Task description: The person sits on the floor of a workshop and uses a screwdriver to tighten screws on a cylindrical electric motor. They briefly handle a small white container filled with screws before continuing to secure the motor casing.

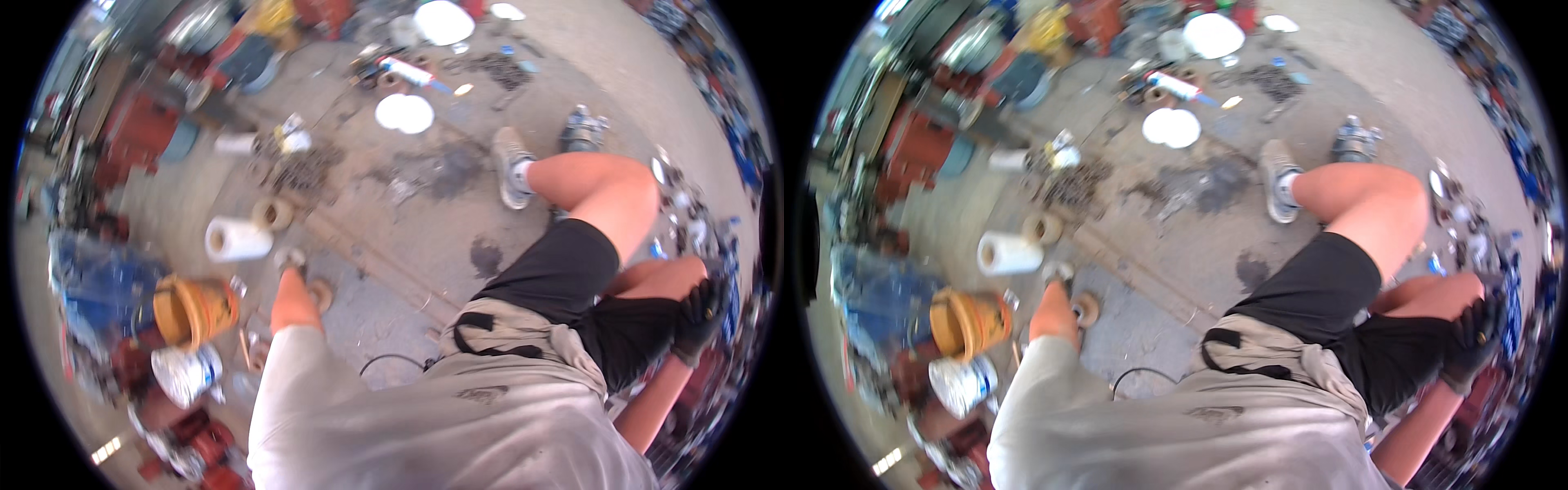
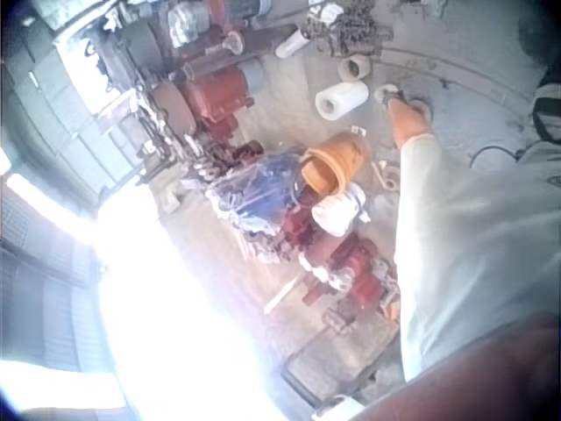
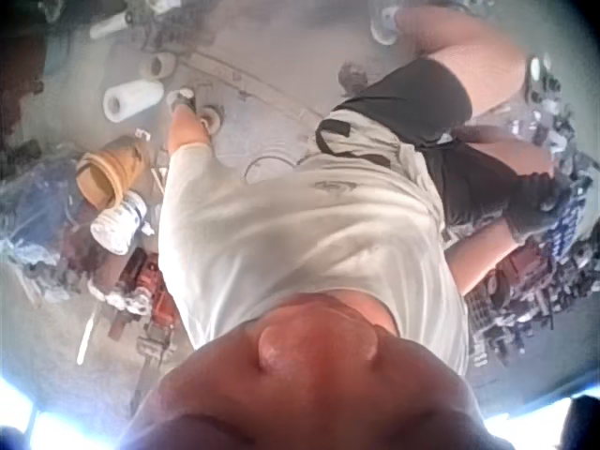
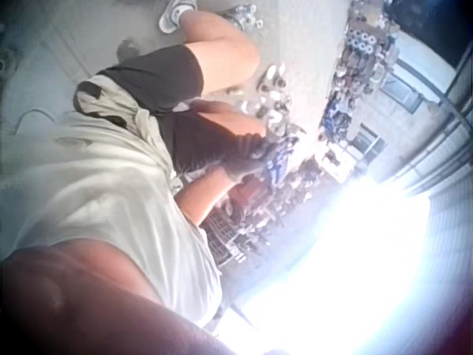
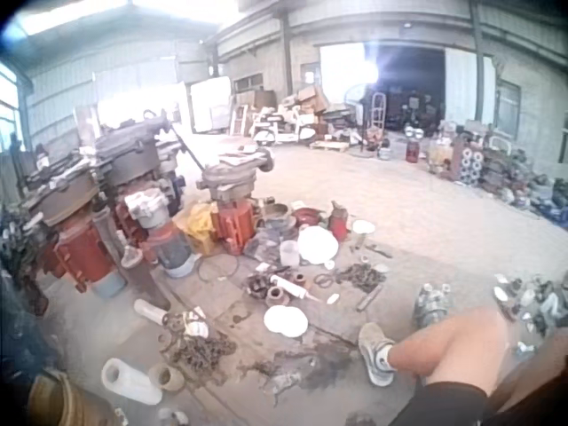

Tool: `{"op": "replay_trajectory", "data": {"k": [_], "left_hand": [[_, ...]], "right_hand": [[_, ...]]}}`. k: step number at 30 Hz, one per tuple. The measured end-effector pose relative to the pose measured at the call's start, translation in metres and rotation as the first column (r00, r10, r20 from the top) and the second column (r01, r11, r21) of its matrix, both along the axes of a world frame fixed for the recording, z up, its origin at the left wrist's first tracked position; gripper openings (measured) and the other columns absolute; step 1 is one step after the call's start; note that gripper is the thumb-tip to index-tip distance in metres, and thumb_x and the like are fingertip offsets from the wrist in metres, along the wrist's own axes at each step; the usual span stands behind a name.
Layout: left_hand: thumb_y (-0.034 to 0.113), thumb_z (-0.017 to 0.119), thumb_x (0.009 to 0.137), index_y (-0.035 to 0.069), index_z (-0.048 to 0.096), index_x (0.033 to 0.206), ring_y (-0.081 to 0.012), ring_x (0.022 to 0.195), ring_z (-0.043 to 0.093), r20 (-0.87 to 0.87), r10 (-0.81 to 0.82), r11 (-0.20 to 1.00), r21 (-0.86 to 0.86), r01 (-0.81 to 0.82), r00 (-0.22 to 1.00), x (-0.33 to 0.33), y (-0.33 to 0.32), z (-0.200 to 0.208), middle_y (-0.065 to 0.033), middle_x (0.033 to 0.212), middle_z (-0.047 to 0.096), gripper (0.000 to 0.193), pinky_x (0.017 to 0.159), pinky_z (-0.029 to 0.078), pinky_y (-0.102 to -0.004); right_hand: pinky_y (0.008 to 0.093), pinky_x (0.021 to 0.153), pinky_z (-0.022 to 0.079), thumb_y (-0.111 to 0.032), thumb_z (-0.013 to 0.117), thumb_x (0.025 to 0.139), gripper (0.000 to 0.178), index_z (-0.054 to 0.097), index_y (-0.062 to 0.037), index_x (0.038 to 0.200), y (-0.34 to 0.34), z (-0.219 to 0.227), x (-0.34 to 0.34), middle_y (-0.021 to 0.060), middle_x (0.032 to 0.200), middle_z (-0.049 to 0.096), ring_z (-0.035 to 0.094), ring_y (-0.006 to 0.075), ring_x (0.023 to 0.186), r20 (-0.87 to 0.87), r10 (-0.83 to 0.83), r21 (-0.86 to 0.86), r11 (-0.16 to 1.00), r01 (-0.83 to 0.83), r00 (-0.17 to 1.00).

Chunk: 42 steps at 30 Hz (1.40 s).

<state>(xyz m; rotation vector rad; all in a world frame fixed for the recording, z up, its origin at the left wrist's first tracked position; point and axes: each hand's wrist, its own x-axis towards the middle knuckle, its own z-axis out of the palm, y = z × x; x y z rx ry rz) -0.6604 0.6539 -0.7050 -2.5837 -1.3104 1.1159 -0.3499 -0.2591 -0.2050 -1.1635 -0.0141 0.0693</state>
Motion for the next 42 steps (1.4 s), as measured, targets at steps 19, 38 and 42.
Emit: {"op": "replay_trajectory", "data": {"k": [19,38,42], "left_hand": [[0.044,0.053,0.110,-0.001,0.046,0.150,-0.0344,0.139,0.054,0.219,0.920,-0.107,-0.655,0.748,0.324,0.367,-0.507,0.478,-0.0218,0.145,0.055,0.060,0.121,0.041,-0.0455],[0.020,0.059,0.104,0.006,0.056,0.128,-0.0184,0.115,0.066,-0.199,0.630,-0.709,-0.541,0.451,0.751,0.538,-0.712,0.424,-0.0081,0.125,0.065,0.027,0.097,0.056,-0.0345],[0.029,0.035,0.116,0.005,0.059,0.130,-0.0207,0.122,0.064,-0.388,0.630,-0.736,-0.574,0.358,0.673,0.544,-0.713,0.431,-0.0096,0.132,0.065,0.037,0.104,0.056,-0.0374]], "right_hand": [[0.0254,0.047,0.032,-0.050,0.052,0.109,0.043,0.061,-0.0143,0.086,0.094,0.037,0.121,-0.0005,0.070,0.053,0.047,0.0115,0.056,-0.090,0.294,0.483,0.849,-0.216,0.952],[0.0360,0.062,0.049,-0.029,0.061,0.108,0.034,0.066,0.0013,0.093,0.077,-0.018,0.217,0.0084,0.071,0.059,0.055,0.0167,0.065,0.255,0.050,-0.404,0.913,0.060,0.966],[0.0318,0.061,0.049,-0.037,0.061,0.108,0.042,0.070,0.0009,0.095,0.056,-0.010,0.237,0.0024,0.067,0.058,0.055,0.0098,0.063,0.151,0.035,-0.386,0.922,0.027,0.988]]}}
